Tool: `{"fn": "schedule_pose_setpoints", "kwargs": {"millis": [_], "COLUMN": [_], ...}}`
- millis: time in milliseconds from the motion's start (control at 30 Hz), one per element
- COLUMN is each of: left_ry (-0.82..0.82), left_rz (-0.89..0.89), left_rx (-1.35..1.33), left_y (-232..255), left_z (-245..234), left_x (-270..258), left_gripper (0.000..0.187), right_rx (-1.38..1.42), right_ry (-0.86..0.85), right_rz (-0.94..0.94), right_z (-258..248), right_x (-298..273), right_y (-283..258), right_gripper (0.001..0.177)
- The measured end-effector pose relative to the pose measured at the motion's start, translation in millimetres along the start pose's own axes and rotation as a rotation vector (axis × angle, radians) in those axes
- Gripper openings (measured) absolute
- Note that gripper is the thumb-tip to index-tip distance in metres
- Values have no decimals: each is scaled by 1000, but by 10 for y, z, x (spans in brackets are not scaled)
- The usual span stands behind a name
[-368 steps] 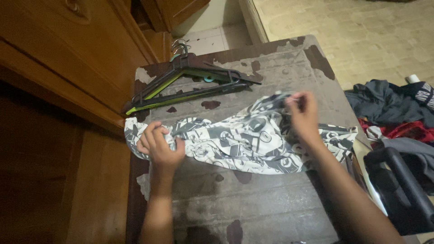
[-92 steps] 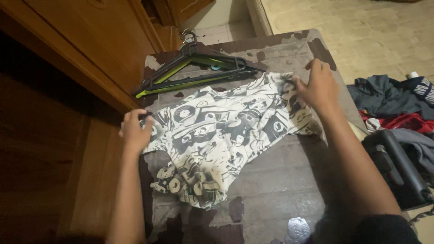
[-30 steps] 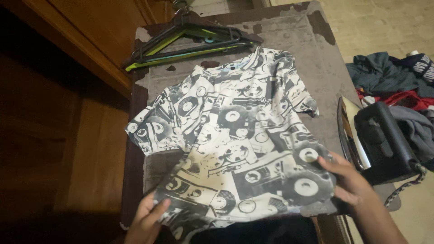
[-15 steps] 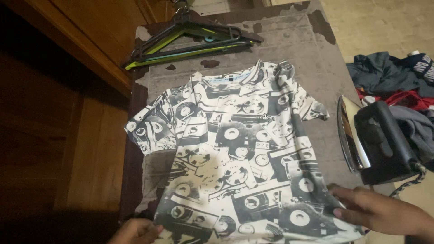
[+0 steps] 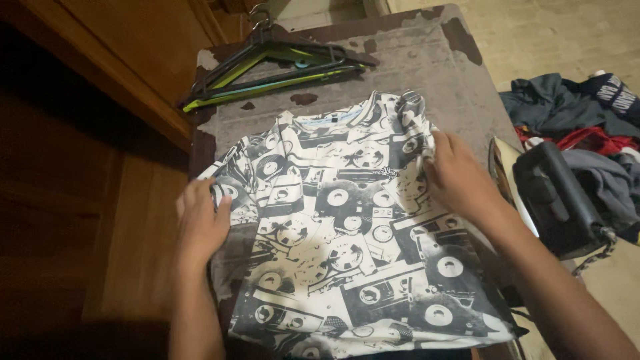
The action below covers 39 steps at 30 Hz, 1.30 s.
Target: The person removes several t-shirts from a wardrobe, places them on a table, and folds each one by hand. The shirts are handled one at a time and stacked on the table after folding.
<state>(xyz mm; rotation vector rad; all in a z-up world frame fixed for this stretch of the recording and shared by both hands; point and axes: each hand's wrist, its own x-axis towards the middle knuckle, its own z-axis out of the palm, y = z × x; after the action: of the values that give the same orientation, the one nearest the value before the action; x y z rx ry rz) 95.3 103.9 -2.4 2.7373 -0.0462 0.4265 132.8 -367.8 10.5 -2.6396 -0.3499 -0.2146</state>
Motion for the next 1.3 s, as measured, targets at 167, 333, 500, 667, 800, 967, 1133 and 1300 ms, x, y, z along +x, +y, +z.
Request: {"fn": "schedule_pose_setpoints", "kwargs": {"millis": [167,333,500,667,800,967,1133,1300], "left_ry": [-112,-153,60,72,125,139,-4,-103], "left_rz": [-193,-280,-285,-270,-230,-106,-66,-57], "left_rx": [126,222,79,98,142,225,133,86], "left_y": [-146,-422,-859,-1037,-981,-750,-378,-47], "left_z": [234,197,82,95,165,244,433,667], "left_x": [610,807,920,1044,985,976,1249,1485], "left_gripper": [65,33,32,31,26,36,35,33], "right_rx": [17,-30,453,140,-103,-154,-69,-167], "right_ry": [90,34,175,381,402,141,210,32], "right_rz": [114,130,194,224,182,222,-33,0], "right_z": [421,718,780,621,563,588,777,904], "right_x": [736,1011,1161,1272,1274,1404,1620,1817], "right_y": [514,949,1284,1351,1251,1177,912,459], "right_gripper": [65,37,31,35,50,50,57,49]}}
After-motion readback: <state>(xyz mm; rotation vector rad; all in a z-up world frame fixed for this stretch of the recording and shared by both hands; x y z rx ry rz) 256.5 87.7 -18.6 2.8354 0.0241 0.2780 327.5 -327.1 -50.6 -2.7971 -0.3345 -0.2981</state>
